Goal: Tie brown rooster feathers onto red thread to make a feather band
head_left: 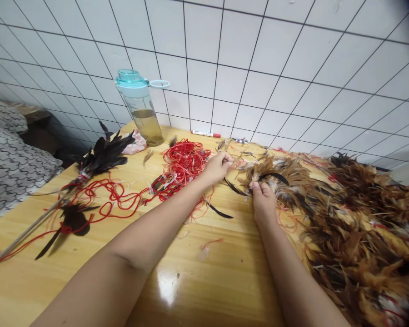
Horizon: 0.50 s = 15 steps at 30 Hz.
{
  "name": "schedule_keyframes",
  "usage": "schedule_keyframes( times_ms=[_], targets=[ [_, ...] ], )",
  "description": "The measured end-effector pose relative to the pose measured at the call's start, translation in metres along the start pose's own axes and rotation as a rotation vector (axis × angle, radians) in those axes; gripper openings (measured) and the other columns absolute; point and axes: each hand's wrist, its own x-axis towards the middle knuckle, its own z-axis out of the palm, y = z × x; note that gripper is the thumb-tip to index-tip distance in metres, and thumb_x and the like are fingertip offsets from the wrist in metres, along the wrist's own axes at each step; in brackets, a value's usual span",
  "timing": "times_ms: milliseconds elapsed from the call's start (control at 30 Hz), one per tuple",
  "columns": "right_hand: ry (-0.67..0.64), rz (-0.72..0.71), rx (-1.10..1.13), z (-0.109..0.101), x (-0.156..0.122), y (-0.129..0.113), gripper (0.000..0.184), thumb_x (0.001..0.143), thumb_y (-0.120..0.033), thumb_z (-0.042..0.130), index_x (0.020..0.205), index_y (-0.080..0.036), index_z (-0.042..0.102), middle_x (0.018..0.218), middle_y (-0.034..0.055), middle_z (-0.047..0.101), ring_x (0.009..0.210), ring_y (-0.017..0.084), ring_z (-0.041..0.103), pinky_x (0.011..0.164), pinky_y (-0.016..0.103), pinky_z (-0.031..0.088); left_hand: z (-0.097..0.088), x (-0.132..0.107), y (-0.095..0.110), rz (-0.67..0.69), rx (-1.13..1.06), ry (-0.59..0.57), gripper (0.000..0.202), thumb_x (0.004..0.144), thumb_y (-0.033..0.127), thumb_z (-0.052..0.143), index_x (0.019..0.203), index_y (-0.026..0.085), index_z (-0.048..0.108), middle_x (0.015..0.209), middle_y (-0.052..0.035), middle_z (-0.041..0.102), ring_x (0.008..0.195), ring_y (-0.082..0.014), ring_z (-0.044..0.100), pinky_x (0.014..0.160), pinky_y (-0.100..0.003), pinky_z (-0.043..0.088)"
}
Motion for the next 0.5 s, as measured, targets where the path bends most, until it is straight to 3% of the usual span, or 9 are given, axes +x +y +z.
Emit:
schedule_keyframes(
  times_ms=[100, 200, 300, 400, 500],
  targets=[
    [-0.007, -0.008, -0.008, -0.001, 0.000, -0.001, 0.036, 0.072, -0.054, 0.062, 0.067, -0.019, 0.062, 0.068, 0.0037, 0.062, 0.070, 0.019, 0.054, 0.068, 0.034, 0.044, 0.005, -0.002, 0.007, -0.057, -0.273, -0.025, 0.009, 0.081, 0.014, 0.057, 0.090, 0.014, 0.058, 0.080, -0.0005, 0.062, 0.072, -0.0102, 0.056, 0.071, -0.023, 0.044],
    [-0.016, -0.017, -0.002, -0.001, -0.001, -0.001, 0.033, 0.073, -0.052, 0.062, 0.068, -0.019, 0.062, 0.068, 0.0033, 0.063, 0.070, 0.019, 0.054, 0.068, 0.033, 0.044, 0.009, -0.006, 0.013, -0.050, -0.409, -0.054, 0.006, 0.080, 0.014, 0.059, 0.086, 0.013, 0.058, 0.076, 0.0011, 0.061, 0.069, -0.0081, 0.056, 0.068, -0.021, 0.043],
    [-0.024, -0.011, 0.003, 0.000, 0.000, 0.002, 0.033, 0.073, -0.051, 0.062, 0.067, -0.019, 0.062, 0.067, 0.0022, 0.061, 0.068, 0.018, 0.053, 0.068, 0.033, 0.043, 0.013, -0.012, 0.018, -0.128, -0.540, -0.184, 0.008, 0.079, 0.017, 0.062, 0.081, 0.013, 0.055, 0.065, 0.0022, 0.059, 0.059, -0.0069, 0.054, 0.058, -0.019, 0.039],
    [-0.034, -0.014, -0.012, 0.000, 0.002, 0.006, 0.033, 0.072, -0.050, 0.062, 0.066, -0.018, 0.060, 0.067, 0.0013, 0.061, 0.067, 0.017, 0.052, 0.069, 0.032, 0.042, 0.016, -0.017, 0.020, -0.197, -0.594, -0.321, 0.016, 0.077, 0.020, 0.067, 0.078, 0.014, 0.052, 0.059, 0.0023, 0.059, 0.051, -0.0058, 0.051, 0.051, -0.018, 0.034],
    [-0.048, -0.039, -0.034, 0.001, 0.003, 0.007, 0.033, 0.072, -0.050, 0.062, 0.064, -0.018, 0.058, 0.065, 0.0000, 0.058, 0.066, 0.015, 0.049, 0.067, 0.030, 0.041, 0.018, -0.019, 0.020, -0.180, -0.574, -0.348, 0.018, 0.075, 0.019, 0.069, 0.074, 0.013, 0.051, 0.059, 0.0025, 0.058, 0.051, -0.0051, 0.050, 0.053, -0.018, 0.035]
  ],
)
